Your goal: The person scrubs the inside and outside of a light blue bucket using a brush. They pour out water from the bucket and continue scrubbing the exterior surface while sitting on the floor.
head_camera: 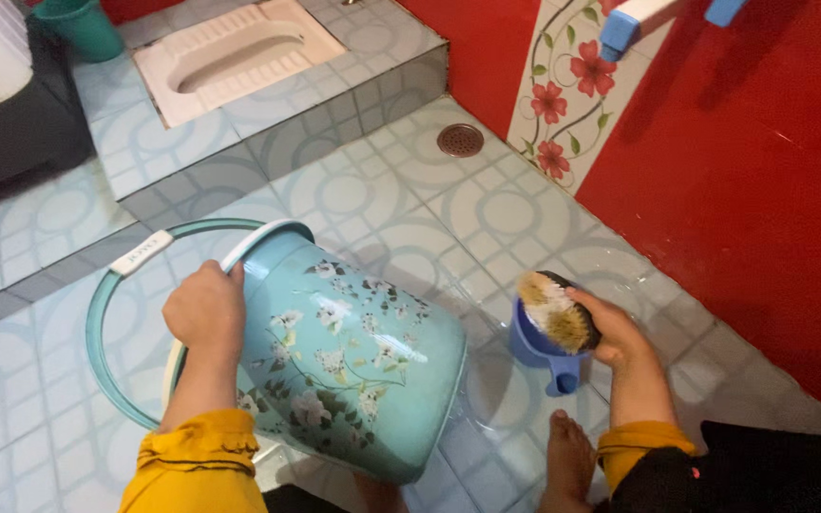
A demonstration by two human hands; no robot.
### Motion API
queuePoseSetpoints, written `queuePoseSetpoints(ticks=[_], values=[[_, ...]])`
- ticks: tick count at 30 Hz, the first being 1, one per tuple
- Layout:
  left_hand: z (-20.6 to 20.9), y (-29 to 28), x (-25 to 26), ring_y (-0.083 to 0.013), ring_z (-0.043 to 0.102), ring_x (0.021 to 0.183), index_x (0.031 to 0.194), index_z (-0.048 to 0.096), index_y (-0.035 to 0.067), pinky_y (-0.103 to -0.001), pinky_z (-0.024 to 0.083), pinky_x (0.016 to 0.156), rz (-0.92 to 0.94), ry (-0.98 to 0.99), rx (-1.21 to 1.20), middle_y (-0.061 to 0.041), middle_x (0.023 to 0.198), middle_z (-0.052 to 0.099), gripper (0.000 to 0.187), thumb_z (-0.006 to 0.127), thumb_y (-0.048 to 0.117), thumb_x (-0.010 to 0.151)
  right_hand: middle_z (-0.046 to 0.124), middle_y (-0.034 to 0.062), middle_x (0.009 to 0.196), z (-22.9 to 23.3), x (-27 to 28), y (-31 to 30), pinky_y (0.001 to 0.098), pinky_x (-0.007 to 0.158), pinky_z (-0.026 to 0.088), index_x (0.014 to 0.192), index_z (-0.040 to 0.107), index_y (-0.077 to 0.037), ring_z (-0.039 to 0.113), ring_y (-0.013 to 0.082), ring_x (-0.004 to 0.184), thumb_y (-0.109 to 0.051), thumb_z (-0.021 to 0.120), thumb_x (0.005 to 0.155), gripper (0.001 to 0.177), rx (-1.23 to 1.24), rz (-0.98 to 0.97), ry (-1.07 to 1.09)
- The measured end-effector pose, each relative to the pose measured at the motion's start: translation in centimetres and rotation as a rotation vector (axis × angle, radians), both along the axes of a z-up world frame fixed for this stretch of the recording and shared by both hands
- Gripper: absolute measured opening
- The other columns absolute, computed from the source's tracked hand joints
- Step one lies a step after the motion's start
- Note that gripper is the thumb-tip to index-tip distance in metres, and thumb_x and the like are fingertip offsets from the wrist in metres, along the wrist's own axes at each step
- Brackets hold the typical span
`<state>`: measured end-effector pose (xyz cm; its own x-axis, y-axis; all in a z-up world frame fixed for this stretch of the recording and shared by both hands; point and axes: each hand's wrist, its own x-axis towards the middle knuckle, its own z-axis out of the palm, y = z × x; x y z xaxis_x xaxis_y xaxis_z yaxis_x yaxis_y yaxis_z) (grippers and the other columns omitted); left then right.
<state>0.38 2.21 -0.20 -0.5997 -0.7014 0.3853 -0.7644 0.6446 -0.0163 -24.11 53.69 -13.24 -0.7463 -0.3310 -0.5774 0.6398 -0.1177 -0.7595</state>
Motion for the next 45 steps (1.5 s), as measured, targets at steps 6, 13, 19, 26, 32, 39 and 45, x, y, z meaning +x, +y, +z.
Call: queuePoseSetpoints(ticks=[6, 13, 19, 26, 32, 39, 45], values=[[-0.2, -0.6, 0.7, -0.0395, 0.072, 0.077, 0.091, 0.073, 0.007, -0.05, 0.055, 0.066, -0.017, 0.0, 0.092, -0.019, 0.083, 0.074, 0.042, 0.064, 0.047, 0.099, 0.075, 0.0177, 0.098, -3.7, -1.1, -2.1, 0.04, 0.081, 0.055, 0.112, 0.078, -0.006, 0.072, 0.032, 0.093, -0.04, 0.081, 0.085, 0.044, 1.15, 0.397, 0.626], [-0.3, -0.7, 1.2, -0.0394, 0.072, 0.079, 0.093, 0.073, 0.008, -0.051, 0.055, 0.068, -0.016, 0.012, 0.116, -0.019, 0.084, 0.074, 0.042, 0.064, 0.048, 0.099, 0.079, 0.0141, 0.094, 3.2, 1.8, -2.1, 0.0381, 0.067, 0.061, 0.116, 0.075, 0.001, 0.075, 0.0239, 0.079, -0.033, 0.073, 0.087, 0.044, 0.371, 0.218, 0.165], [-0.1, -0.5, 0.2, -0.0387, 0.072, 0.079, 0.092, 0.074, 0.008, -0.05, 0.056, 0.068, -0.021, 0.008, 0.117, -0.018, 0.084, 0.075, 0.041, 0.064, 0.048, 0.098, 0.041, 0.0196, 0.156, 13.7, 14.0, -11.6, 0.0444, 0.106, 0.044, 0.144, 0.058, -0.02, 0.049, 0.0315, 0.135, -0.023, 0.084, 0.079, 0.07, 0.239, 0.985, 1.17], [0.6, -0.3, -0.3, -0.0395, 0.072, 0.08, 0.093, 0.076, 0.009, -0.049, 0.056, 0.069, -0.016, -0.004, 0.172, -0.018, 0.084, 0.075, 0.042, 0.064, 0.049, 0.098, 0.032, 0.0189, 0.16, 14.6, 21.0, -15.7, 0.0472, 0.107, 0.043, 0.153, 0.05, -0.043, 0.046, 0.0397, 0.134, -0.024, 0.081, 0.068, 0.092, 0.934, 0.809, 1.134], [0.4, 0.0, 0.1, -0.0389, 0.072, 0.079, 0.092, 0.076, 0.008, -0.048, 0.056, 0.069, -0.02, 0.008, 0.14, -0.019, 0.083, 0.074, 0.043, 0.066, 0.049, 0.097, 0.054, 0.0175, 0.14, 13.6, 15.5, -16.2, 0.0439, 0.108, 0.051, 0.148, 0.053, -0.038, 0.059, 0.0376, 0.126, -0.029, 0.077, 0.074, 0.078, 0.974, 0.63, 0.986], [0.3, -0.6, -1.1, -0.0389, 0.072, 0.079, 0.089, 0.077, 0.008, -0.049, 0.056, 0.069, -0.076, 0.022, 0.121, -0.019, 0.083, 0.075, 0.043, 0.067, 0.049, 0.095, 0.037, 0.023, 0.152, 14.0, 20.9, -15.3, 0.0512, 0.103, 0.045, 0.153, 0.05, -0.04, 0.044, 0.0417, 0.131, -0.028, 0.078, 0.071, 0.087, 1.013, 0.756, 1.189], [0.6, 0.1, 0.1, -0.0394, 0.073, 0.079, 0.091, 0.077, 0.008, -0.049, 0.057, 0.069, -0.027, 0.005, 0.143, -0.019, 0.083, 0.075, 0.044, 0.065, 0.05, 0.097, 0.049, 0.0203, 0.143, 13.5, 15.2, -16.1, 0.0437, 0.109, 0.05, 0.152, 0.047, -0.038, 0.057, 0.0381, 0.127, -0.033, 0.076, 0.076, 0.082, 1.002, 0.64, 0.859]])
